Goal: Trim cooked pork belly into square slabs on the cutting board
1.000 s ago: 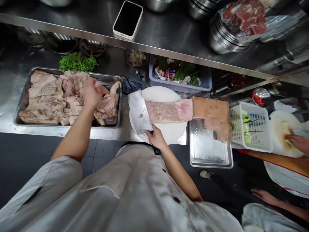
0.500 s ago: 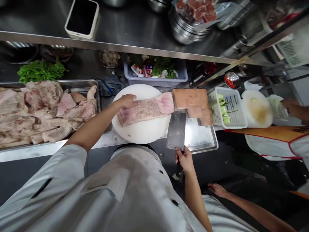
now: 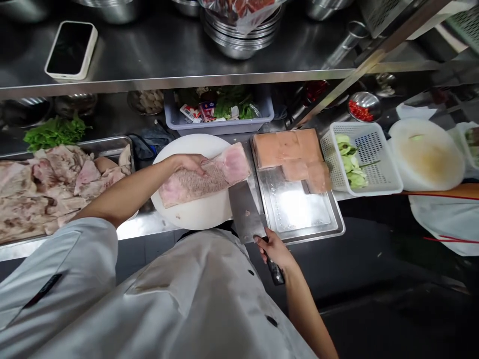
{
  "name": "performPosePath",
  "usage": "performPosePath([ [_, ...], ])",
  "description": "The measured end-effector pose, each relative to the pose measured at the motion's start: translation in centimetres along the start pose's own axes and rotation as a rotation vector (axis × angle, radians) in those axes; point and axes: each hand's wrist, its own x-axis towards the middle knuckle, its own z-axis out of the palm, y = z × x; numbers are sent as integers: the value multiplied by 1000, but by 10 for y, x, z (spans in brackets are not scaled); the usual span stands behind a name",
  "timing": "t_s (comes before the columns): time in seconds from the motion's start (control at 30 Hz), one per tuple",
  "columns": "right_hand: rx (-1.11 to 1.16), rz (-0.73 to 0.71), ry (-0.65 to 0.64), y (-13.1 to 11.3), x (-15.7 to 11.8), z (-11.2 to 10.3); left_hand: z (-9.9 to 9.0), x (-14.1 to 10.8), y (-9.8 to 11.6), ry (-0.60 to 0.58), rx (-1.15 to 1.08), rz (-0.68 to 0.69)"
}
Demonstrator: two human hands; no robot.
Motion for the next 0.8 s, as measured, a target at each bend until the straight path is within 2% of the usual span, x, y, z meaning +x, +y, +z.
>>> performPosePath([
  [0.1, -7, 18, -158, -22, 8, 1, -2, -10, -14, 58, -55, 43],
  [0.23, -53, -48, -354, -66, 45, 33, -27, -40, -29, 242, 6, 24],
  [0.3, -65, -102, -417, -89, 75, 57, -45, -62, -25, 363, 96, 2],
  [0.37, -57, -115, -449, -108, 102, 74, -56, -82, -12, 460, 215, -17],
  [0.43, -54, -92, -460, -117, 119, 77, -55, -94, 5, 551, 403, -43],
  [0.5, -82, -74, -448, -115, 120, 60, -34, -95, 17, 655, 621, -127],
  [0.6, -99, -70, -358, -98, 101, 13, 27, -84, 15, 804, 816, -257],
  [0.7, -84, -48, -242, -79, 77, -29, 96, -68, -6, 906, 841, -187],
  [0.8, -87, -50, -195, -68, 66, -42, 144, -46, -23, 948, 734, -171],
])
